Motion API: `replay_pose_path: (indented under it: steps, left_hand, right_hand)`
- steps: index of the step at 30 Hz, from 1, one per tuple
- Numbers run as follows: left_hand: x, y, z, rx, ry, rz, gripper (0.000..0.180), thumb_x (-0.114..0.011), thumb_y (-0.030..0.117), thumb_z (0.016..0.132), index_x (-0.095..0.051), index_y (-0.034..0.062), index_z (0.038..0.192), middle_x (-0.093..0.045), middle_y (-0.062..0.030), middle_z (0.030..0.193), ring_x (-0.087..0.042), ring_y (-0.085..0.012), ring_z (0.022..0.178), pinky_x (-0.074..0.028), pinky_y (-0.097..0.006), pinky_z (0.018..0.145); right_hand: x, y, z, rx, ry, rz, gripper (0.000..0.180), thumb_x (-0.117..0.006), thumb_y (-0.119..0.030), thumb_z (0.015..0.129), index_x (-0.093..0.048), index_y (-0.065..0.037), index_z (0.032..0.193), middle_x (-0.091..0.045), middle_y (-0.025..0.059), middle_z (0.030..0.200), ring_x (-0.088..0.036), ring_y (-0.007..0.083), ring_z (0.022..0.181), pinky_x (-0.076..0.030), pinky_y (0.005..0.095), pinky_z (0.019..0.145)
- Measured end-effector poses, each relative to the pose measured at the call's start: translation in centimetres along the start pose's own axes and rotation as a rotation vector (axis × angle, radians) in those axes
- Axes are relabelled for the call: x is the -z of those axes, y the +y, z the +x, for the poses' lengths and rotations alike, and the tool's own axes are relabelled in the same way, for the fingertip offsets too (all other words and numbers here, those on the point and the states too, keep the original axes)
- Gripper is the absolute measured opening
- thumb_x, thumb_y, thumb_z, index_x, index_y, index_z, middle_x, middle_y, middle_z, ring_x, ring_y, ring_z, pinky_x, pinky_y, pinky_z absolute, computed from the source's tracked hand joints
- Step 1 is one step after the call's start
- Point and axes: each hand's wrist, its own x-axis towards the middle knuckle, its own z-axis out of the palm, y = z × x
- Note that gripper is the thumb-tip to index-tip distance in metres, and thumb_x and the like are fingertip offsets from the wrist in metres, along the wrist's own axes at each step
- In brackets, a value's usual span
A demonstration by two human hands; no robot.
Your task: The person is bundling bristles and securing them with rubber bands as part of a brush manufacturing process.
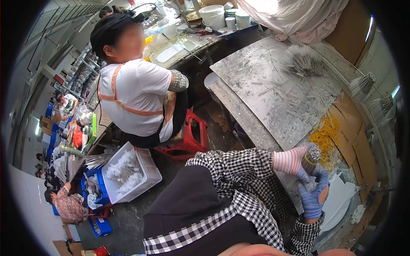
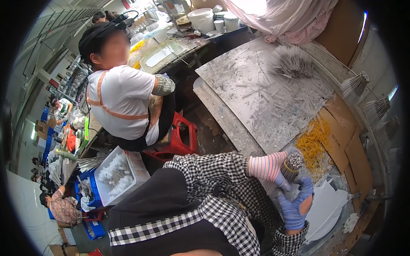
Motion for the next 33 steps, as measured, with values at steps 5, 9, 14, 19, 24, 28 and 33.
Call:
replay_pose_path:
  steps: [5, 9, 14, 19, 24, 28, 33]
  left_hand:
    - [0.7, -0.9, 1.5, -0.055, -0.116, 0.179, 0.068, -0.086, 0.015, 0.068, -0.052, 0.0094, 0.128, -0.068, 0.0019, 0.114, -0.058, -0.0111, 0.109, -0.032, -0.038, 0.106]
    - [0.4, -1.4, 2.3, 0.014, -0.116, 0.218, 0.073, -0.079, 0.020, 0.070, -0.048, 0.0105, 0.136, -0.066, 0.0034, 0.120, -0.054, -0.0133, 0.121, -0.017, -0.040, 0.123]
    - [-0.6, -1.0, 2.3, 0.045, 0.002, 0.243, 0.086, -0.079, 0.012, 0.066, -0.039, 0.0023, 0.141, -0.066, -0.0053, 0.123, -0.059, -0.0166, 0.119, -0.034, -0.030, 0.115]
    - [-1.1, -0.6, 2.1, -0.016, 0.062, 0.326, 0.090, -0.079, 0.009, 0.065, -0.036, 0.0007, 0.144, -0.066, -0.0105, 0.122, -0.062, -0.0196, 0.115, -0.046, -0.030, 0.105]
    - [-1.9, 0.1, 2.0, -0.097, 0.110, 0.257, 0.072, -0.083, 0.004, 0.072, -0.047, 0.0045, 0.135, -0.067, -0.0059, 0.118, -0.061, -0.0125, 0.110, -0.051, -0.032, 0.098]
    - [-1.3, 2.3, 1.8, -0.201, 0.002, 0.420, 0.062, -0.089, 0.012, 0.069, -0.055, 0.0057, 0.121, -0.067, -0.0056, 0.110, -0.061, -0.0132, 0.103, -0.052, -0.032, 0.093]
    - [-0.4, 4.3, 1.5, -0.460, 0.101, 0.724, 0.050, -0.086, 0.017, 0.070, -0.062, 0.0048, 0.112, -0.067, -0.0053, 0.103, -0.063, -0.0141, 0.096, -0.053, -0.032, 0.088]
  right_hand:
    - [0.2, 0.6, -0.3, -0.065, 0.044, 0.048, 0.050, -0.079, -0.010, 0.065, -0.057, -0.003, 0.109, -0.060, 0.0093, 0.096, -0.058, 0.0242, 0.092, -0.047, 0.0375, 0.089]
    - [0.3, 0.9, -0.3, -0.035, 0.110, 0.020, 0.050, -0.078, -0.008, 0.064, -0.057, -0.004, 0.110, -0.058, 0.0082, 0.095, -0.056, 0.0238, 0.092, -0.047, 0.0368, 0.088]
    - [0.0, 1.2, -0.5, -0.042, 0.140, -0.016, 0.053, -0.078, -0.009, 0.066, -0.056, -0.003, 0.113, -0.058, 0.0092, 0.097, -0.057, 0.0256, 0.092, -0.047, 0.0374, 0.089]
    - [-0.5, 1.1, -0.1, 0.023, 0.235, -0.075, 0.055, -0.079, -0.009, 0.067, -0.056, -0.003, 0.116, -0.062, 0.0127, 0.101, -0.060, 0.0292, 0.095, -0.048, 0.0392, 0.090]
    - [-0.6, 0.9, 0.5, 0.073, 0.307, -0.098, 0.049, -0.078, -0.008, 0.069, -0.057, -0.003, 0.113, -0.065, 0.0132, 0.100, -0.064, 0.0284, 0.093, -0.050, 0.0382, 0.087]
    - [-0.6, 0.6, 1.0, 0.085, 0.297, -0.034, 0.038, -0.076, -0.006, 0.072, -0.057, -0.005, 0.105, -0.067, 0.0091, 0.093, -0.067, 0.0229, 0.083, -0.053, 0.0341, 0.079]
    - [-1.0, -0.3, 1.6, 0.116, 0.297, 0.079, 0.044, -0.080, -0.008, 0.071, -0.057, -0.005, 0.109, -0.066, 0.0108, 0.101, -0.066, 0.0244, 0.094, -0.051, 0.0365, 0.087]
